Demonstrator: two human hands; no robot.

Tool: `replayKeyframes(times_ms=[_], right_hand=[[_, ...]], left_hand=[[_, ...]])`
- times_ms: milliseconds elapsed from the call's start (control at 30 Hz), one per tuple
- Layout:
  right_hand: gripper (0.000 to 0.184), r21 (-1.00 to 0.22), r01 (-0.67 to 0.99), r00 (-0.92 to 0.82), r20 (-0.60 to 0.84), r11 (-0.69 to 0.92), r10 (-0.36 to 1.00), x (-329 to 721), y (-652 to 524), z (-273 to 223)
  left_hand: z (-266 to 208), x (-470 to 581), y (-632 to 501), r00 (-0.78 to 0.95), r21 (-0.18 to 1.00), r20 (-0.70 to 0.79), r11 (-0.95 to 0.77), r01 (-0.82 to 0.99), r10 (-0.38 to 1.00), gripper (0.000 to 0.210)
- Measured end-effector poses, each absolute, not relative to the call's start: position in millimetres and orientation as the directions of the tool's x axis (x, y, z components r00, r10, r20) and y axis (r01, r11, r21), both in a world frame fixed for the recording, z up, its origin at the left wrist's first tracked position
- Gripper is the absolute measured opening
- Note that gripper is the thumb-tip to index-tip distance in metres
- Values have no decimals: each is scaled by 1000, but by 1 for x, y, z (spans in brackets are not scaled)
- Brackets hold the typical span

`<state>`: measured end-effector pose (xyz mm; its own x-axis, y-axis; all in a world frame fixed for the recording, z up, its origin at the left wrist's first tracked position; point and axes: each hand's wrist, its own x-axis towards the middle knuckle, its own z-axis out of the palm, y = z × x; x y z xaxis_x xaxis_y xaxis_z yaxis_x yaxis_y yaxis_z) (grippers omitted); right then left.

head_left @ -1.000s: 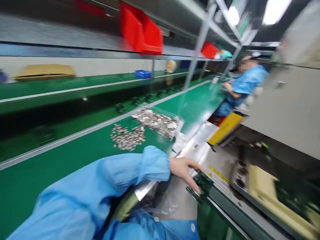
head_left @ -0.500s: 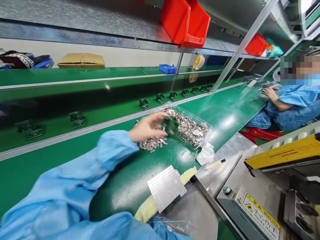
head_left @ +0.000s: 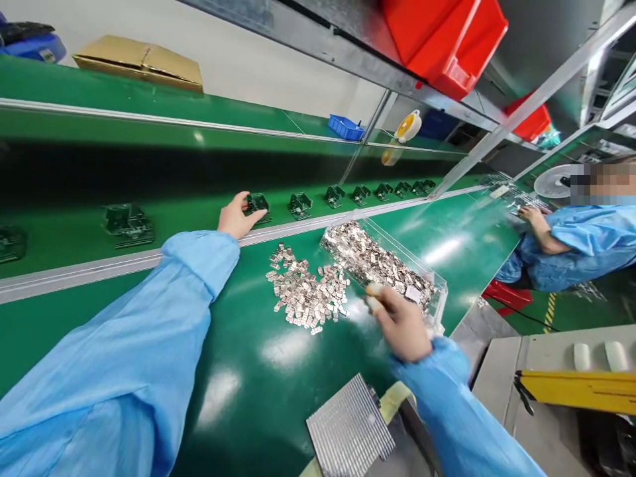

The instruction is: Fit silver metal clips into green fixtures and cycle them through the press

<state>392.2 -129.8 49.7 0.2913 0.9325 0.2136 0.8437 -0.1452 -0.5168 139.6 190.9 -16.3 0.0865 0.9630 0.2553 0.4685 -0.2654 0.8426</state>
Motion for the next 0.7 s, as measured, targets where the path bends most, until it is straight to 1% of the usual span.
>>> replayKeyframes(times_ms=[67, 100, 167, 233, 267, 333, 433, 500, 567, 633, 700], right_hand=[[33, -321, 930, 225, 117, -177, 967, 382, -82, 50], [37, -268, 948, 201, 89, -171, 976, 377, -63, 50], [42, -196, 969, 159, 47, -147, 986, 368, -36, 47], [42, -165, 979, 126, 30, -119, 992, 362, -21, 42], [42, -151, 983, 113, 22, -108, 993, 360, -16, 38], [40, -134, 987, 90, 16, -87, 996, 358, -11, 30], [39, -140, 989, 51, 30, -46, 998, 357, -5, 20], [36, -158, 987, 17, 57, -8, 998, 357, -2, 17], [30, -176, 984, -10, 98, 27, 995, 358, -1, 20], [23, -198, 979, -18, 172, 53, 985, 362, -5, 27], [17, -264, 957, -21, 360, 123, 933, 371, -17, 35]], left_hand=[[-15, 138, 185, 125, 818, 263, -289, 497, 957, 84], [-14, 132, 178, 134, 802, 294, -321, 504, 946, 86], [-13, 113, 156, 171, 742, 391, -420, 522, 904, 81], [-13, 81, 125, 222, 663, 476, -514, 544, 851, 65], [-12, 62, 109, 238, 628, 495, -533, 567, 836, 58], [-12, 19, 80, 205, 601, 465, -477, 641, 861, 47], [-13, -40, 56, 0, 631, 360, -243, 737, 933, 43], [-15, -66, 55, -143, 667, 309, -106, 738, 940, 44], [-17, -79, 63, -216, 714, 279, -52, 698, 936, 51], [-19, -83, 76, -217, 746, 267, -59, 664, 939, 63], [-20, -81, 92, -192, 743, 261, -70, 666, 946, 78]])
